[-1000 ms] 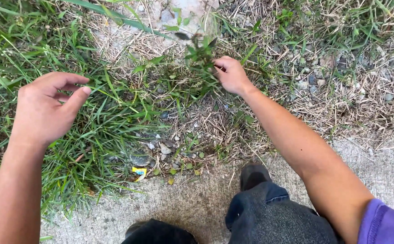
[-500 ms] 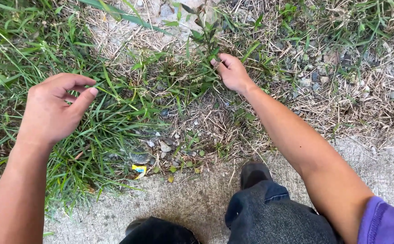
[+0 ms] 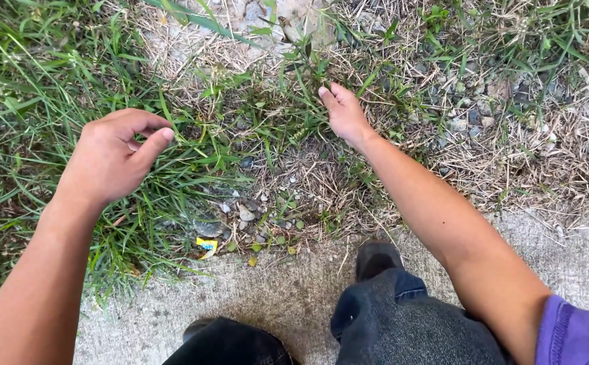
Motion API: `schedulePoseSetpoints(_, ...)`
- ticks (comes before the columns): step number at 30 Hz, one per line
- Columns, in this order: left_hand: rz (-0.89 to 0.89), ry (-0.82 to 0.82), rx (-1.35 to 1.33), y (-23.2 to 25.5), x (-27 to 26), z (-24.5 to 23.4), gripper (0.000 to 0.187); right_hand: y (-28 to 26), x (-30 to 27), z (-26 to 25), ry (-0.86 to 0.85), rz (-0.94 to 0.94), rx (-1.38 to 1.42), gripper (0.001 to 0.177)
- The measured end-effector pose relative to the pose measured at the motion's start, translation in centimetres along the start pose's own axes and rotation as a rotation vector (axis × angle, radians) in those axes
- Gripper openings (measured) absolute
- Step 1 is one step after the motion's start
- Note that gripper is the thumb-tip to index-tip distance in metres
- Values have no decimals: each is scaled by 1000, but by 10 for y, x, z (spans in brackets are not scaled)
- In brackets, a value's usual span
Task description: Manually pulling weeds and grass from the soil next to a concrete path.
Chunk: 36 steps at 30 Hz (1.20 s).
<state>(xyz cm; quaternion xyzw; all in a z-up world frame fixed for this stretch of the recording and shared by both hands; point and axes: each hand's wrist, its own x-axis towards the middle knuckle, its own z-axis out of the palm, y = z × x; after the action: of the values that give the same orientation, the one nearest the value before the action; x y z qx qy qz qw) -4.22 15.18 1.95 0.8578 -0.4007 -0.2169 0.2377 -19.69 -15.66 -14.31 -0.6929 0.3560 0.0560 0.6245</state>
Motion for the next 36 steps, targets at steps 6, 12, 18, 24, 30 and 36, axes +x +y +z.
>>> schedulePoseSetpoints(6,18,-39,95,2,-7,0,27,-26,-18,6,0,100,-63,45)
schedulePoseSetpoints(12,12,-67,156,-3,-23,-3,27,-6,-15,11,63,135,-119,24)
schedulePoseSetpoints(18,-47,-57,134,-22,-32,2,25,29,8,19,165,31,13,28)
schedulePoseSetpoints(24,-173,-138,111,-30,-15,18,28,24,13,15,174,64,-101,29)
schedulePoseSetpoints(30,-71,-117,4,-10,25,59,24,39,6,16,274,-231,22,28)
schedulePoseSetpoints(36,195,83,4,29,84,123,21,27,-7,1,222,-212,194,19)
